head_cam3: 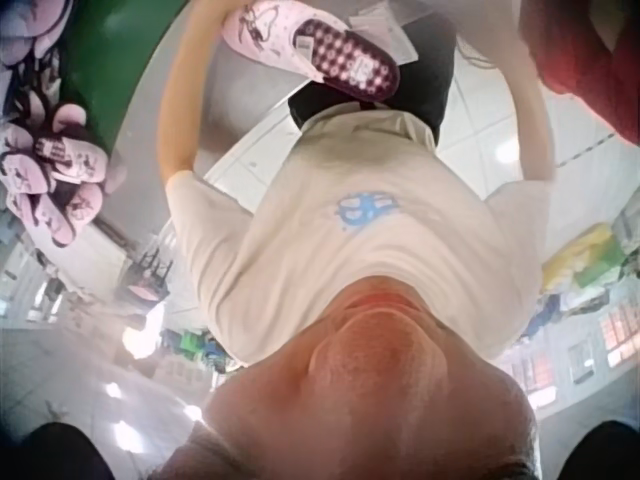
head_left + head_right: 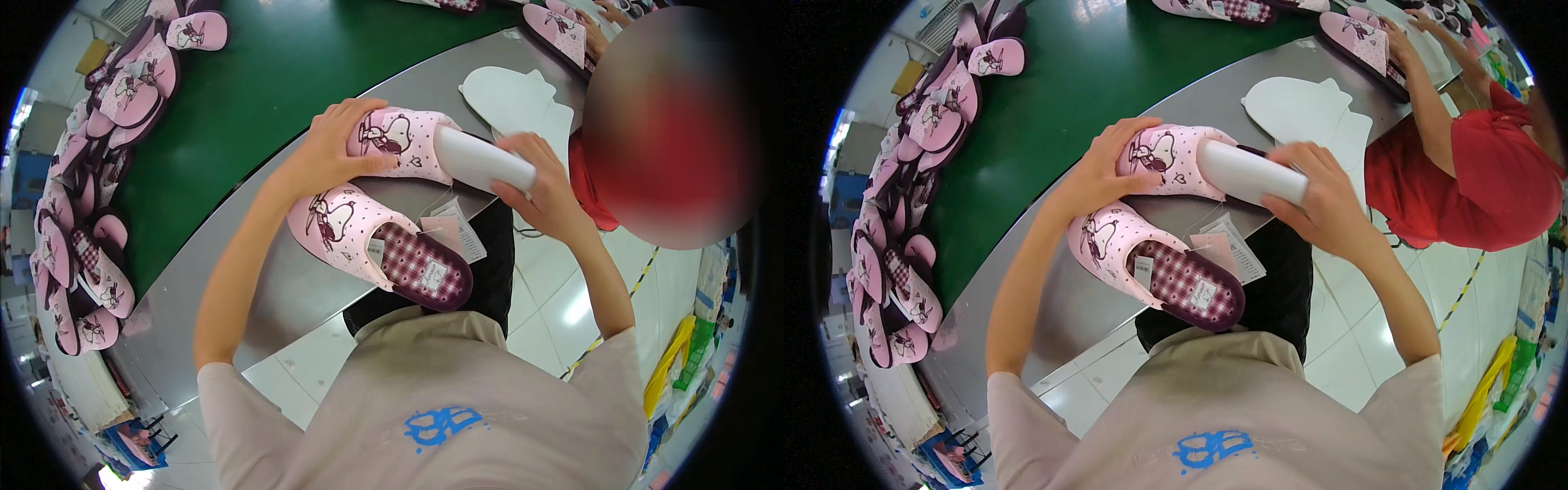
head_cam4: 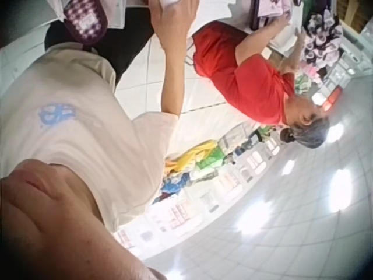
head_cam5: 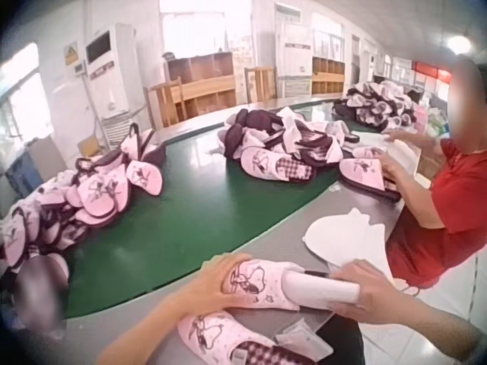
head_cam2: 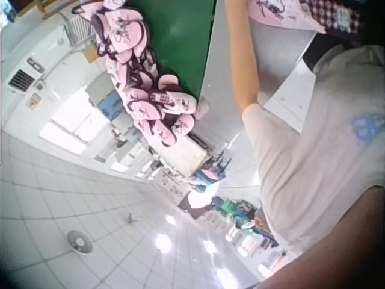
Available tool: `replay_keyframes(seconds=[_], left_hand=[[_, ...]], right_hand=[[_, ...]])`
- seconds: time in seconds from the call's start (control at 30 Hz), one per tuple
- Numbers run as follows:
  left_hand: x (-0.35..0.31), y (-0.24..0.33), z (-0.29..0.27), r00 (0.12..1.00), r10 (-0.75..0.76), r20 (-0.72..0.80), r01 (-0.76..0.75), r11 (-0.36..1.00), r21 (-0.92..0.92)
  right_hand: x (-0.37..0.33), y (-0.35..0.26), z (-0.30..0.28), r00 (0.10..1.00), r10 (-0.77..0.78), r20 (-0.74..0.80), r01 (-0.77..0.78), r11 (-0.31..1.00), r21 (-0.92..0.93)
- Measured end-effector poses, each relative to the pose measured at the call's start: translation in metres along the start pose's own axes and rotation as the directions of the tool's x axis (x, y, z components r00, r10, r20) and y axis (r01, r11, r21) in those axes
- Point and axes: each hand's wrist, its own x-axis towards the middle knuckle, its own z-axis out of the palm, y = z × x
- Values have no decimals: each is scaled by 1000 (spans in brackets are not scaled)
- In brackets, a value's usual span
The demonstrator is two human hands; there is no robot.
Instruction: The person inserts white paper inserts into pink slippers on a green table. They handle each slipper one at a time, place the insert inside, and set the slipper aside. Another person works nearby on similar items.
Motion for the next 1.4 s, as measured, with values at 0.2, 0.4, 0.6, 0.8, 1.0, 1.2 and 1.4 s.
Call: replay_keyframes(seconds=[0.2, 0.4, 0.6, 0.8, 1.0, 1.2, 1.4], left_hand=[[0, -2, 4, 999, 25, -45, -23, 999, 30], [10, -5, 1, 994, 100, -33, -95, 987, 128], [27, 3, 8, 973, 227, 31, -229, 954, 194], [34, -10, 14, 972, 229, -56, -217, 961, 169], [33, -11, 15, 889, 447, -94, -413, 875, 254], [37, -11, 17, 914, 396, -89, -377, 909, 181], [39, -13, 18, 912, 381, -155, -354, 919, 175]], right_hand=[[56, 17, 34, 990, -88, -113, 90, 996, 15], [26, 30, 18, 996, 73, -41, -46, 887, 460], [36, 47, 1, 993, -36, 110, 12, 978, 206], [66, 50, 11, 976, -184, 114, 177, 981, 76], [45, 51, -21, 960, -106, 259, 51, 976, 211], [74, 42, 30, 978, -174, 114, 166, 983, 78], [96, 43, 48, 945, -318, 83, 321, 947, -24]])
